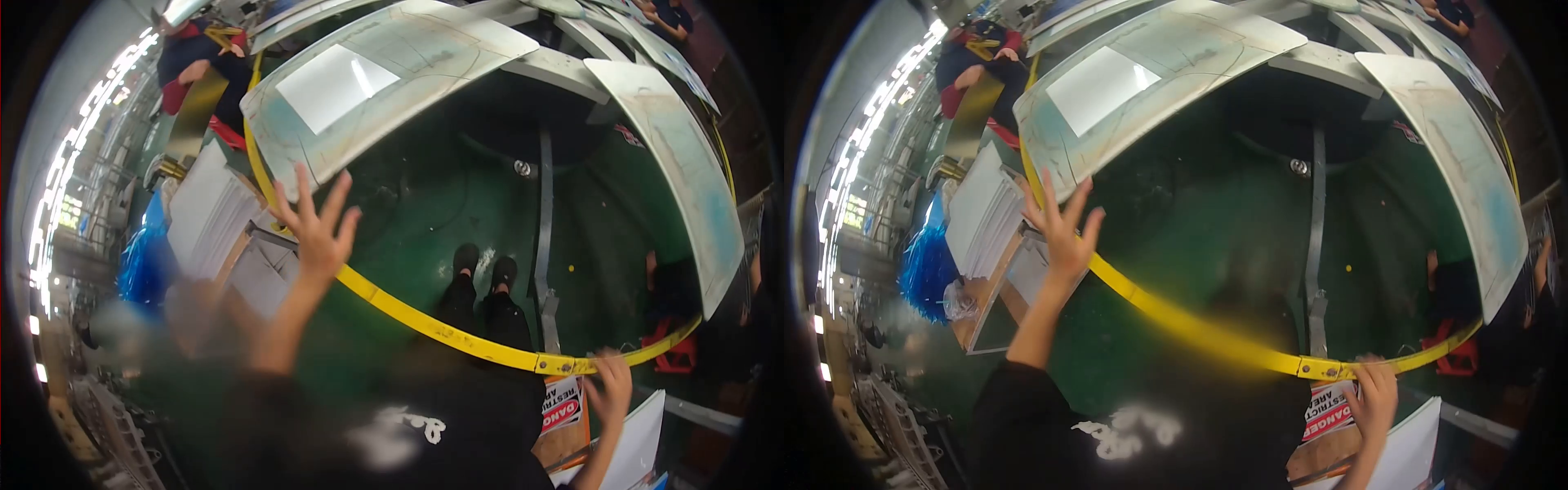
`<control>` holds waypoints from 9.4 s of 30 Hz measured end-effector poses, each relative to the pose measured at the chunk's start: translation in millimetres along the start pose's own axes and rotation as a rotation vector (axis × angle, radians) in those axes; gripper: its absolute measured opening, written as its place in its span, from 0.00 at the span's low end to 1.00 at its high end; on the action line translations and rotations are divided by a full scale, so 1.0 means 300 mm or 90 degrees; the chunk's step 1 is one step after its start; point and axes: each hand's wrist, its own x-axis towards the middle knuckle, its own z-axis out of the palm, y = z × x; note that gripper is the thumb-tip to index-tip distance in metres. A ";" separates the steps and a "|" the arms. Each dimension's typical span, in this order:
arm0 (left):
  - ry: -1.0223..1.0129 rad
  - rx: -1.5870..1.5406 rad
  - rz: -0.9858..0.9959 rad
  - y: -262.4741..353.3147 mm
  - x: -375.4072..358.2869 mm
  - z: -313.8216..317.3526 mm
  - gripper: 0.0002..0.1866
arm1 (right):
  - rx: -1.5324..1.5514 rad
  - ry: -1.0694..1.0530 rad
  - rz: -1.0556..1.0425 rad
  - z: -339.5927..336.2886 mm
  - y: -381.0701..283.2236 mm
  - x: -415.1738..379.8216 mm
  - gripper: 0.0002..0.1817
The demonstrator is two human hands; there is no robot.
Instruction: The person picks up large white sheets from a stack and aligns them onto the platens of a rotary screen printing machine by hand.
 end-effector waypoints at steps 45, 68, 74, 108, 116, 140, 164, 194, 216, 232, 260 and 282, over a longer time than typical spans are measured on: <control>-0.577 -1.014 -0.309 0.814 -0.041 -0.033 0.26 | -0.107 0.416 0.322 -0.383 0.248 0.064 0.45; -0.398 -0.269 0.190 0.353 0.293 0.592 0.56 | 0.095 0.347 0.355 0.067 0.224 0.608 0.49; -0.390 -0.246 0.191 0.337 0.263 0.598 0.56 | 0.074 0.322 0.375 0.080 0.206 0.607 0.50; -0.447 0.023 0.149 0.470 0.291 0.450 0.47 | -0.143 0.163 0.248 0.118 0.234 0.594 0.31; -0.192 -0.054 0.268 0.593 0.137 0.249 0.34 | 0.075 0.142 0.149 -0.128 0.198 0.122 0.31; -0.308 -0.634 0.455 0.835 -0.331 -0.133 0.19 | 0.037 0.172 0.751 0.062 0.065 -1.444 0.41; -0.643 -0.751 0.575 0.920 -0.323 -0.091 0.17 | -0.001 0.415 0.849 -0.244 0.143 -1.231 0.24; -0.658 -1.307 -0.421 0.815 -0.118 0.055 0.16 | 0.239 0.302 0.677 -0.218 0.130 -0.337 0.36; -0.371 -0.268 0.293 0.299 0.272 0.564 0.45 | -0.088 0.346 0.444 0.089 0.155 0.629 0.49; -0.384 -0.261 0.274 0.281 0.256 0.613 0.47 | -0.112 0.318 0.441 0.118 0.161 0.666 0.49; -0.361 -0.218 0.188 0.336 0.238 0.535 0.34 | -0.112 0.293 0.447 0.146 0.207 0.672 0.51; -0.310 -0.034 0.064 0.489 0.209 0.464 0.31 | -0.150 0.203 0.163 0.148 0.227 0.604 0.19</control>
